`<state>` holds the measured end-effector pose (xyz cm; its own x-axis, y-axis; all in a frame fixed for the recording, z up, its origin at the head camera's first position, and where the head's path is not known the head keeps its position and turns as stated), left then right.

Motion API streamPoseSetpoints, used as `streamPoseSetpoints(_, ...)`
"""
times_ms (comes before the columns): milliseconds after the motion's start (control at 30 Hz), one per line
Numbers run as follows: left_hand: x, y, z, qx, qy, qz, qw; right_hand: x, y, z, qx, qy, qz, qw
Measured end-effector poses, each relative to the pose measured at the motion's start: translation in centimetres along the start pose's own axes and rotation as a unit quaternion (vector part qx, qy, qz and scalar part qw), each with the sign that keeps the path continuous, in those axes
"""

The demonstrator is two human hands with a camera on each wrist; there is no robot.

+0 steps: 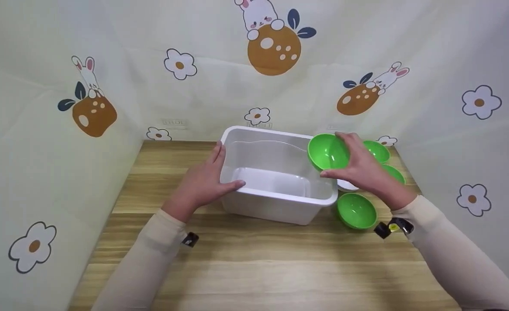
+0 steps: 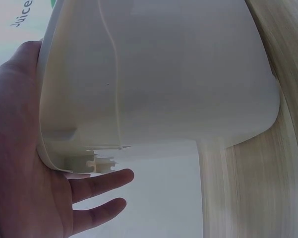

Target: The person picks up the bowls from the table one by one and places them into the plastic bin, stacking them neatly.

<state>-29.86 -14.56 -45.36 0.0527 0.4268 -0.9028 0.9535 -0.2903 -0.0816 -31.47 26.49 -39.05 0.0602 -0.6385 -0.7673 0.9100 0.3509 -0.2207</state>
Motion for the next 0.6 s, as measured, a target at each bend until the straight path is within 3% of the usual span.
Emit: streamPoseSetpoints(600,0.1,0.0,0.1,-0.001,-0.001,-0.004,1.0,2.0,-2.9,2.8,-0.033,0.026,0.057,0.9975)
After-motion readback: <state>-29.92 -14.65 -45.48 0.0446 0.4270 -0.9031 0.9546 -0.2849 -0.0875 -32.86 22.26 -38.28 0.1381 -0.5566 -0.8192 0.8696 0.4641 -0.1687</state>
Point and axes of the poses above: each hand's wrist, its own y-axis away from the middle knuckle, its own x-axis out of the palm, z = x × y, the point moved 3 cm from there along -y, towards the middle knuckle, and after that the axes turned 2 degrees about -x, right-handed, at the moved point
